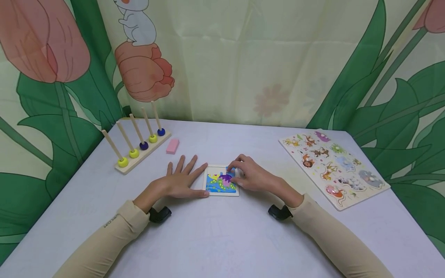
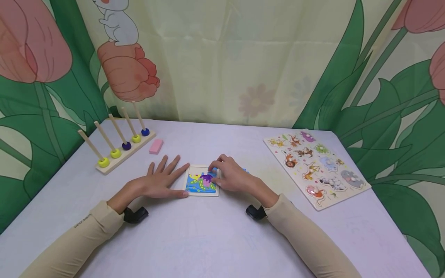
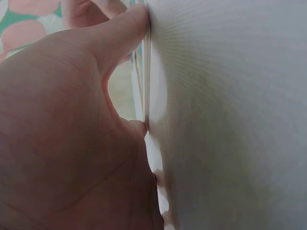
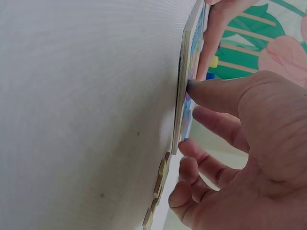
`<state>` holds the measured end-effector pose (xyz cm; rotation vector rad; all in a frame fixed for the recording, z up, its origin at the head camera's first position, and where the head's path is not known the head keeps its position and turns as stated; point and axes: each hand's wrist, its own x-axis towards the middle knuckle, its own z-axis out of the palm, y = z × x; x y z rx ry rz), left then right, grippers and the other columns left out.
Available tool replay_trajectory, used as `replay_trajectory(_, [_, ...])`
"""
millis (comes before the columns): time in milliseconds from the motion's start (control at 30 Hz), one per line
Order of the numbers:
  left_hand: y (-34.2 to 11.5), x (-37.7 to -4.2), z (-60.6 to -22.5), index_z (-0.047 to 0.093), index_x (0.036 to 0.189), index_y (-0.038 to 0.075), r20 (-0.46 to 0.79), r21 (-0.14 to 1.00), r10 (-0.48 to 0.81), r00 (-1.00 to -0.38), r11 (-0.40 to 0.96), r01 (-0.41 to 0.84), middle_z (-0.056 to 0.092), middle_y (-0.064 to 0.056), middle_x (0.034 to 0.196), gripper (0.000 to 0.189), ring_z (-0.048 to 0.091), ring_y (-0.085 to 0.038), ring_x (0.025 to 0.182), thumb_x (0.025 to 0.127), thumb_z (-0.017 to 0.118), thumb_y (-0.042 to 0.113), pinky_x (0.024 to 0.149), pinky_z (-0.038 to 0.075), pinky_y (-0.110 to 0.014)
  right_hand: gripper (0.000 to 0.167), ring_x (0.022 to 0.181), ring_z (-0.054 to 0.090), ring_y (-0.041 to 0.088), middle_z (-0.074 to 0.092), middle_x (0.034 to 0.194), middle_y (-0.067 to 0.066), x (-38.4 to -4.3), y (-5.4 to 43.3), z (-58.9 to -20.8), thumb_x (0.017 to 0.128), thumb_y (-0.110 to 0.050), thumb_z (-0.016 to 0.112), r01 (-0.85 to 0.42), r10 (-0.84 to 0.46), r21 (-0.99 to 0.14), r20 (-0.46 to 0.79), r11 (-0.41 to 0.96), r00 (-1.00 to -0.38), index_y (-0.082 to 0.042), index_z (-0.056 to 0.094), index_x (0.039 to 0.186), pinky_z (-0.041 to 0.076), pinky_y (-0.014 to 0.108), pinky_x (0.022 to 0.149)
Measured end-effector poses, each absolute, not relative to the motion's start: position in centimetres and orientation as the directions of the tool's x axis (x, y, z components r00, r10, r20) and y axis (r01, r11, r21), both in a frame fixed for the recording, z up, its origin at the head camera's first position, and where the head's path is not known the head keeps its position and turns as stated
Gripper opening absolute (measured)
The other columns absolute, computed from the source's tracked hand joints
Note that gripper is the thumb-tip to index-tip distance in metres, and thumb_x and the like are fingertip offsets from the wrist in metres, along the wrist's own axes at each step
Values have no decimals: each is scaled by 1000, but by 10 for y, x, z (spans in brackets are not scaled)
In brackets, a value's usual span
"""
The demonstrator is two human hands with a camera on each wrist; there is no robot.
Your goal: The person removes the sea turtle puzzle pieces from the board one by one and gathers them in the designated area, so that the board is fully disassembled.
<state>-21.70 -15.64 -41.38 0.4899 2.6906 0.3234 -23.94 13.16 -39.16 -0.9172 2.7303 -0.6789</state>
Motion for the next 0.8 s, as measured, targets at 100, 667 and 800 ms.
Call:
replay_trajectory(100, [-156, -217, -415, 5, 170, 43, -328, 285, 378, -866, 913, 291, -18, -3, 180, 106, -23, -46, 163, 87, 54, 88, 123, -11, -80, 33, 122, 53, 29, 59, 131, 12, -239, 132, -391, 98, -19, 76, -522, -604, -479, -22, 706, -797, -17, 69, 130, 50, 46, 103])
replay_trajectory(667, [-156, -213, -413, 11, 171, 40, -294, 298, 390, -873, 905, 304, -12, -7, 181, 108, -19, -48, 164, 84, 54, 89, 123, -10, -80, 46, 121, 50, 27, 58, 134, 13, -241, 131, -385, 99, -9, 68, -483, -579, -485, -61, 729, -813, -14, 65, 144, 50, 37, 96])
replay_trajectory(800, [-157, -215, -416, 8, 170, 41, -309, 287, 382, -871, 911, 297, -15, -5, 180, 107, -21, -46, 164, 86, 55, 87, 123, -9, -80, 47, 121, 51, 26, 57, 132, 13, -242, 131, -384, 99, -10, 69, -476, -577, -484, -78, 735, -813, -16, 65, 145, 49, 36, 95])
